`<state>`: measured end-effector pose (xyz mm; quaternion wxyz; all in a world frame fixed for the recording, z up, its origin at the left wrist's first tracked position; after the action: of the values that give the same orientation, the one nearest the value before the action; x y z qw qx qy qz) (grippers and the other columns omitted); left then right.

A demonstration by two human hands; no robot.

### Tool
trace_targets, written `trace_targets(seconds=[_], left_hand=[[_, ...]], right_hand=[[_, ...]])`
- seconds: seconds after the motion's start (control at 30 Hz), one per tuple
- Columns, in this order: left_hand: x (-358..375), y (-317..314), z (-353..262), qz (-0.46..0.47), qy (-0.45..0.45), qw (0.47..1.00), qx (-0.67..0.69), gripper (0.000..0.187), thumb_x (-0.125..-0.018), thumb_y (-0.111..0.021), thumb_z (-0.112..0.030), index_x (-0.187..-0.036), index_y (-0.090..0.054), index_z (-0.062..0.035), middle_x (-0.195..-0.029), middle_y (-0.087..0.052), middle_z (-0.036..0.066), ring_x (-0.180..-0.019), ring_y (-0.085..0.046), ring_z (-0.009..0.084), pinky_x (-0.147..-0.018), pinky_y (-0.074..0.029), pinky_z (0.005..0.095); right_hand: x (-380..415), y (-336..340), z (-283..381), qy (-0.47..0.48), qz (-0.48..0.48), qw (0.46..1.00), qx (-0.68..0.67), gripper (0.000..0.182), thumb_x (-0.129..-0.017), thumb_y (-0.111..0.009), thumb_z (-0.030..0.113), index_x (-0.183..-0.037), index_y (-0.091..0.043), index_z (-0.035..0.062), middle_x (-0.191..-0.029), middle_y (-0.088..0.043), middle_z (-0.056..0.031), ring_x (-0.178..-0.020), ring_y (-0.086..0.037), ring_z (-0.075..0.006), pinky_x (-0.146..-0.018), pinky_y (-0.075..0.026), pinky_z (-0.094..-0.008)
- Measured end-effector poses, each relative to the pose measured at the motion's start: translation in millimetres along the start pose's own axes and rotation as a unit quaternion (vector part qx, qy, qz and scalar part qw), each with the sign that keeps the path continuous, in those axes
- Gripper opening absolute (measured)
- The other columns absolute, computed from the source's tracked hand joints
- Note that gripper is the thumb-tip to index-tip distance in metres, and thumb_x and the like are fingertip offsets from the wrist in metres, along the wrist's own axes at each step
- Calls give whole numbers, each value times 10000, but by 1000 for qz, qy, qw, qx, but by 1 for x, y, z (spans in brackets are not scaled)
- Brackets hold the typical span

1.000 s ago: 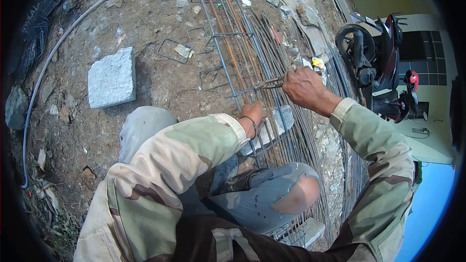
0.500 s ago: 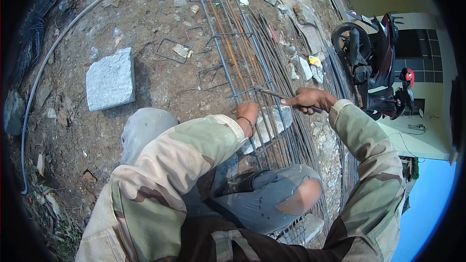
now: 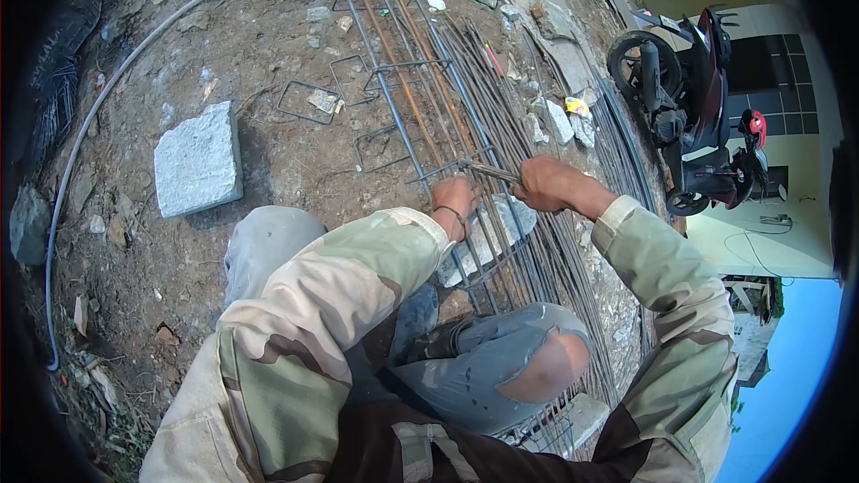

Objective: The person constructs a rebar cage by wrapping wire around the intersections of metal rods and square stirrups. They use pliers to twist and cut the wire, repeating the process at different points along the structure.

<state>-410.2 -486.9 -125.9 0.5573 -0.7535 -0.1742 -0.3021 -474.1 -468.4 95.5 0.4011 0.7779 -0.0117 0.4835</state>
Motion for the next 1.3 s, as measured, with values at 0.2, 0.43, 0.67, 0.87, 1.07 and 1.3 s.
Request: trace_targets(seconds=[0.2, 0.43, 0.67, 0.87, 1.07, 1.3], left_hand=[[4, -17, 0, 30, 37, 997, 65, 289, -1108, -547, -237, -1206, -604, 29, -1137, -742, 219, -926, -755, 290, -769, -649, 391], [24, -10, -57, -166, -89, 848, -495, 305, -982, -711, -258, -892, -772, 27, -951, -766, 207, -914, -744, 338, -793, -571, 444], [50, -37, -70, -85, -191, 853, -479, 294, -942, -719, -235, -1117, -788, -9, -1130, -757, 242, -1089, -726, 414, -948, -555, 453], [70, -53, -70, 5, -262, 807, -529, 222, -1006, -662, -153, -1113, -792, -9, -839, -801, 103, -854, -773, 232, -827, -564, 397], [97, -72, -99, 86, -299, 753, -580, 205, -1040, -614, -130, -1041, -783, -14, -845, -796, 96, -742, -759, 238, -717, -589, 424], [155, -116, -132, 333, -1, 918, -214, 288, -1064, -650, -247, -1280, -676, -58, -1416, -674, 130, -1367, -587, 197, -1145, -434, 398]], right_hand=[[9, -3, -1, -102, 95, 969, -205, 545, -1051, -614, 391, -836, -686, -105, -680, -679, -251, -580, -713, -365, -545, -590, -465], [6, -83, -28, -135, 157, 798, -565, 557, -1057, -631, 456, -885, -661, -72, -584, -638, -161, -473, -667, -275, -451, -534, -418], [32, -69, -2, -94, 3, 915, -392, 267, -959, -783, 233, -873, -697, -5, -697, -717, -131, -531, -675, -212, -486, -495, -354], [58, -147, 13, -111, -190, 752, -621, 217, -1057, -657, 211, -1051, -707, 0, -761, -743, -128, -651, -729, -206, -544, -542, -325], [78, -237, 34, -186, -139, 478, -847, 291, -1056, -658, 269, -1071, -759, -3, -842, -745, -111, -697, -730, -203, -622, -562, -332], [107, -192, 7, -182, -365, 741, -533, 221, -994, -733, 186, -1062, -780, -19, -878, -747, -116, -721, -709, -176, -669, -555, -311]])
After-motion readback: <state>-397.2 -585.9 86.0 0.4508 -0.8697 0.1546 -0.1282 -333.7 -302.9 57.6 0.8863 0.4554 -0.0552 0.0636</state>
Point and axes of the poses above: each hand's wrist, its own x-axis away from the middle knuckle, its own y-axis out of the back of the hand, z = x × y, the point moved 7 cm from there along -x, towards the middle knuckle
